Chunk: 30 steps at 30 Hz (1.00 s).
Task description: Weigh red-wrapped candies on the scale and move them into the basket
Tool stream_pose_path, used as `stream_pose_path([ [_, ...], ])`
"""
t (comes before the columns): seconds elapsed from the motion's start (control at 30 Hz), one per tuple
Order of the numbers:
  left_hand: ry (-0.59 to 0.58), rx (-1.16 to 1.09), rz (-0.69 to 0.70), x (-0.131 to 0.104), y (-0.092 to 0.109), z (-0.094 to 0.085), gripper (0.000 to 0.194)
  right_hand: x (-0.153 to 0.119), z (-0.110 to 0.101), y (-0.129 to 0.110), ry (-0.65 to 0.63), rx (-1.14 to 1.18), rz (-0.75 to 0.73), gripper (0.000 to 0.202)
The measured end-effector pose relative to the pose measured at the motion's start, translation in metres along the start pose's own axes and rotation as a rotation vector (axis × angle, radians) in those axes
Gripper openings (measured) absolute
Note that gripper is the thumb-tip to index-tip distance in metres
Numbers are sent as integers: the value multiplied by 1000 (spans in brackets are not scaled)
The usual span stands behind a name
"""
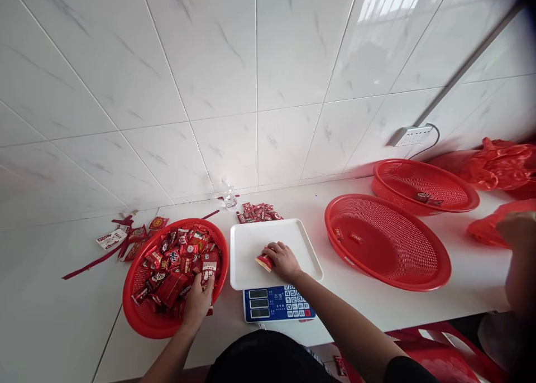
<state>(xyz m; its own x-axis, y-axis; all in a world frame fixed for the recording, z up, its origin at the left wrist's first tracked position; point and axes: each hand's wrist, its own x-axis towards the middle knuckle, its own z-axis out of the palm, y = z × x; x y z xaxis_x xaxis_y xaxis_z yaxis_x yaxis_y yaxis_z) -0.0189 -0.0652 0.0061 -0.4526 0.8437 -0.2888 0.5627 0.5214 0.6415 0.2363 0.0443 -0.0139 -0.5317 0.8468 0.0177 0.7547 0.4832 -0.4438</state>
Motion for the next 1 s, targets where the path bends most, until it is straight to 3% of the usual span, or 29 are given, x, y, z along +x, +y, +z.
stream_pose_path([
  [0.1,7,-7,4,0,-1,0,39,1,1,10,60,39,89,25],
  [0.23,-2,-11,-26,0,0,0,39,-1,-1,16,182,120,234,37],
  [0.37,-2,7,-2,0,1,0,38,-13,-18,32,290,189,357,45],
  [0.57,-25,-39,-35,-2,3,-2,35,-47,-74,97,637,249,743,57],
  [0.67,-12,-18,-27,-1,3,-2,36,-65,-95,133,628,167,926,60],
  [0.83,22,-29,2,-1,2,0,34,-84,-96,161,606,64,941,70],
  [0.9,19,-54,-5,-1,1,0,33,-85,-85,158,588,20,894,70],
  [1.0,64,-149,10,-3,2,-5,35,-83,-61,141,581,-14,708,61],
])
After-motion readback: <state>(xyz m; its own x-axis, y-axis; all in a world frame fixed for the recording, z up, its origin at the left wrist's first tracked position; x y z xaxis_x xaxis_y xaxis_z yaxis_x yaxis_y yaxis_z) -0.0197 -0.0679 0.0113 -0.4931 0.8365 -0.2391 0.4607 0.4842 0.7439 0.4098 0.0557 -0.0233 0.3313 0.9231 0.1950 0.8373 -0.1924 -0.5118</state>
